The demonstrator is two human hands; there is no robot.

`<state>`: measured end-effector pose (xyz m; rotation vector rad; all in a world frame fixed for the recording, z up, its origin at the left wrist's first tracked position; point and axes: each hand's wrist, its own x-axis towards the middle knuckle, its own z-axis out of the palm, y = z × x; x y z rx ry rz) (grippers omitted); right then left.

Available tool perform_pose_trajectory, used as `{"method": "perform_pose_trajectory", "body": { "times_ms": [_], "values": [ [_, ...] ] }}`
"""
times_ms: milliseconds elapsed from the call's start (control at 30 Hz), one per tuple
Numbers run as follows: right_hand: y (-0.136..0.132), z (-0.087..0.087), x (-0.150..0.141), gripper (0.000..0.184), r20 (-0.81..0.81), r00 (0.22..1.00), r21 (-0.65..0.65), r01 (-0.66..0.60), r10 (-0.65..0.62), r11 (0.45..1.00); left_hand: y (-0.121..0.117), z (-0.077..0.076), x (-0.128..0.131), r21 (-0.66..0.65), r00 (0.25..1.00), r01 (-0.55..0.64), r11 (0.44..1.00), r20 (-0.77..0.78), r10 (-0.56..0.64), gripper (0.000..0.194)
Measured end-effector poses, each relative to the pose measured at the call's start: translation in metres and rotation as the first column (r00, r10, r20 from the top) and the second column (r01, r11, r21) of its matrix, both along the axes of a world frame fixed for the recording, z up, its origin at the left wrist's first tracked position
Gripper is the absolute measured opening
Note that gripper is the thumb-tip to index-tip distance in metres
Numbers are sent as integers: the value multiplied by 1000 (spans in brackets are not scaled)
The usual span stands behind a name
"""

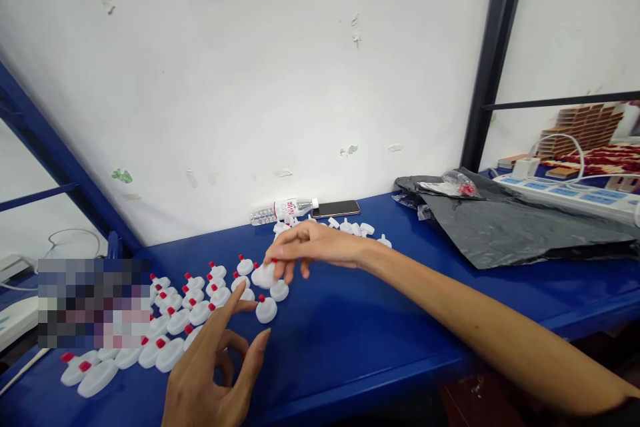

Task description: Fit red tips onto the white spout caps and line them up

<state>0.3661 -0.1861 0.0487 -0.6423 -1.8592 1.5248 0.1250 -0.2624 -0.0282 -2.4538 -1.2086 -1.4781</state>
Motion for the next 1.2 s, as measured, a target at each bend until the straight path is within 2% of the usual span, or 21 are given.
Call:
{"method": "perform_pose_trajectory", "body": {
  "times_ms": [67,133,267,333,367,433,500,567,667,733,833,967,1100,1167,1200],
  "values": [
    [8,-1,8,31,23,984,67,174,-176,982,-2,1,2,-35,999,24,999,24,-23,42],
    [16,-8,12,34,85,950,95,294,-302,951,-4,1,4,-42,999,35,999,28,-34,37],
    [23,-36,-2,40,267,904,126,310,-333,942,-4,2,5,-33,999,36,999,35,-34,34],
    [22,-48,-13,42,288,885,251,299,-366,921,-3,2,4,-22,999,31,999,29,-30,32],
    [20,-52,-18,42,290,867,355,296,-406,887,-3,2,4,-18,999,29,999,23,-29,31],
    [17,-54,-24,39,305,813,574,259,-496,777,-2,3,4,-15,999,32,999,16,-31,29],
    [16,-50,-23,36,329,750,704,211,-575,678,-2,3,4,-14,999,38,999,19,-38,28],
    [16,-41,-17,37,356,651,760,216,-670,614,-2,3,3,-17,999,43,999,22,-43,28],
    [22,-28,2,35,366,414,819,281,-833,500,-3,3,3,-20,999,41,999,23,-41,28],
    [27,-24,15,32,370,290,838,306,-883,452,-3,3,3,-20,999,43,999,20,-42,28],
    [34,-28,28,28,408,192,836,313,-892,450,-3,3,3,-21,999,47,999,16,-47,29],
    [35,-31,31,17,439,165,824,319,-883,469,-2,3,3,-21,999,45,999,10,-44,28],
    [25,-13,25,15,436,219,795,361,-873,487,-3,1,3,-31,999,45,999,6,-45,29],
    [14,-2,18,17,435,286,775,365,-854,516,-2,1,3,-38,1000,27,999,14,-27,37],
    [7,4,13,17,432,348,760,357,-832,544,-2,1,3,-38,1000,13,999,15,-12,44]
  ]
}}
